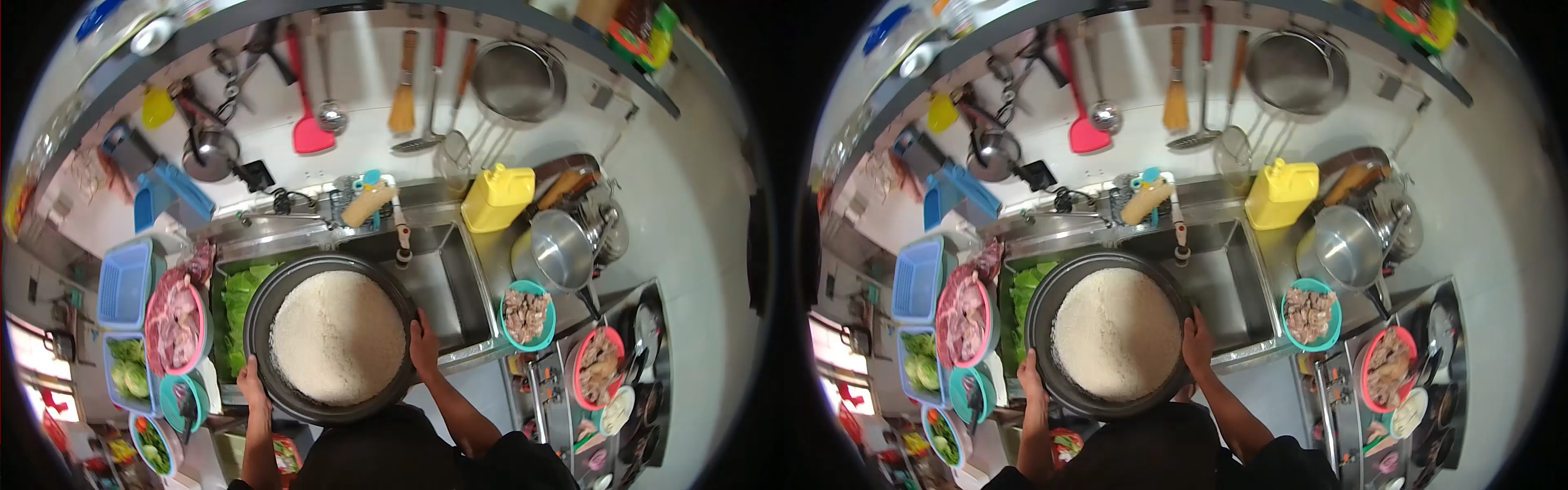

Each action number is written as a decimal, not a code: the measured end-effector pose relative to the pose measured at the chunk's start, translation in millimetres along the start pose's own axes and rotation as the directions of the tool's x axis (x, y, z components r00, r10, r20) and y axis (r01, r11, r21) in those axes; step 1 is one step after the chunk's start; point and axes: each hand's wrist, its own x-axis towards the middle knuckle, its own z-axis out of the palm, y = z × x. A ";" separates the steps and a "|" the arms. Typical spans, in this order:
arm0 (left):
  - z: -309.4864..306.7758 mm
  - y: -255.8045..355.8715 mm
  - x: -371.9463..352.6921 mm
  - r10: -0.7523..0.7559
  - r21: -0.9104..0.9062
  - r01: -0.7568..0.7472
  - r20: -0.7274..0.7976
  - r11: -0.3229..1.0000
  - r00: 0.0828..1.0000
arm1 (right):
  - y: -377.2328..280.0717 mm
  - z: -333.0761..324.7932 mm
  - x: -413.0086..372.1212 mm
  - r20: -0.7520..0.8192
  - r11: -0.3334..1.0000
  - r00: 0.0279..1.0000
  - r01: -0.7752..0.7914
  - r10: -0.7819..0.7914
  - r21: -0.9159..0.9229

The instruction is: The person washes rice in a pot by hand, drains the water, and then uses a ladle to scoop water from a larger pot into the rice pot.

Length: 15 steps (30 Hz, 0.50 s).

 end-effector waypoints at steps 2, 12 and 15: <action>-4.0 -16.5 15.5 0.115 0.152 -0.114 0.001 0.982 0.993 | -13.3 2.3 3.4 0.057 0.997 0.998 -0.025 0.029 -0.072; -2.5 -22.8 31.4 0.289 0.242 -0.293 0.052 0.925 0.956 | -103.5 46.7 82.7 0.293 0.722 0.886 0.463 -0.359 -0.515; -5.0 -18.8 22.6 0.313 0.323 -0.303 0.020 0.897 0.949 | -161.6 117.8 133.5 0.333 0.830 0.846 0.503 -0.416 -0.239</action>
